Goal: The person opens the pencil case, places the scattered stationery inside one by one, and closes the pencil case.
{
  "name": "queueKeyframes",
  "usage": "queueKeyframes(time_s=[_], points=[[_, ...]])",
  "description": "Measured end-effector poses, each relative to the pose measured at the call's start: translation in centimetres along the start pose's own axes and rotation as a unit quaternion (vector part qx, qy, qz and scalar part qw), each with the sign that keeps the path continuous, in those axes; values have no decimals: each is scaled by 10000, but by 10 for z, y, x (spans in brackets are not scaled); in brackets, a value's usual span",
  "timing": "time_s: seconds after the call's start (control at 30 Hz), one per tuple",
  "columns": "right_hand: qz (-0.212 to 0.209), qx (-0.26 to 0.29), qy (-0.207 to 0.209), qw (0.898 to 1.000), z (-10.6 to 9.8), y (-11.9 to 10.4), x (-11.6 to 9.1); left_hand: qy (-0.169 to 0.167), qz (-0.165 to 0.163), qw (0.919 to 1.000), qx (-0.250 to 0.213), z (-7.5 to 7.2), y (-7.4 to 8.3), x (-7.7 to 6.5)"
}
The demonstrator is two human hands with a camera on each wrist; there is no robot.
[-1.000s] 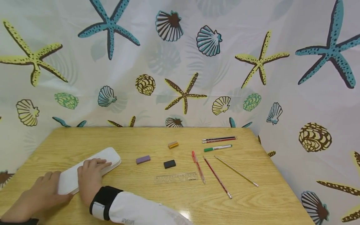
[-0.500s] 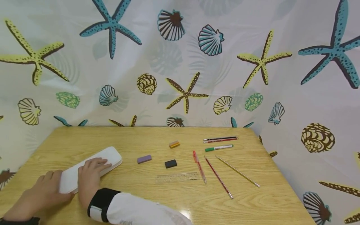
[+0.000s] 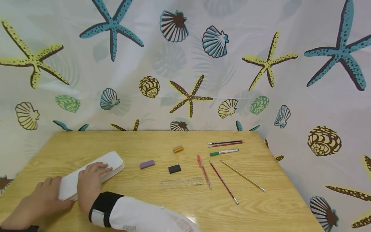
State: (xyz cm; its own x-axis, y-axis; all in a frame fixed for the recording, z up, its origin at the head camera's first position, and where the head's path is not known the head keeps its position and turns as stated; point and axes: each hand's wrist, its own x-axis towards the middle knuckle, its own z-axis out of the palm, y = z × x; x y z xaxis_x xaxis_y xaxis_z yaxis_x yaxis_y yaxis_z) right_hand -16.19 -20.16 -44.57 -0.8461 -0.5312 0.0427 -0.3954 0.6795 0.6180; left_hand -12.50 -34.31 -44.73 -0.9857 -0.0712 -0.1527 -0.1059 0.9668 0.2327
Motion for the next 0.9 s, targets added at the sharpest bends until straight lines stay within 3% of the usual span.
queueKeyframes(time_s=[0.33,0.6,0.73,0.9], points=[[-443,176,212,9986,-4,16,-1,-50,72,10000,-34,-1,-3,-4],[-691,1059,414,9911,9,34,4,37,121,9998,-128,-5,-1,-3],[-643,1570,601,9837,18,52,5,6,77,9998,-177,-7,-1,-2],[-236,2173,651,9737,37,71,7,-34,87,9998,-180,-5,-4,-1]])
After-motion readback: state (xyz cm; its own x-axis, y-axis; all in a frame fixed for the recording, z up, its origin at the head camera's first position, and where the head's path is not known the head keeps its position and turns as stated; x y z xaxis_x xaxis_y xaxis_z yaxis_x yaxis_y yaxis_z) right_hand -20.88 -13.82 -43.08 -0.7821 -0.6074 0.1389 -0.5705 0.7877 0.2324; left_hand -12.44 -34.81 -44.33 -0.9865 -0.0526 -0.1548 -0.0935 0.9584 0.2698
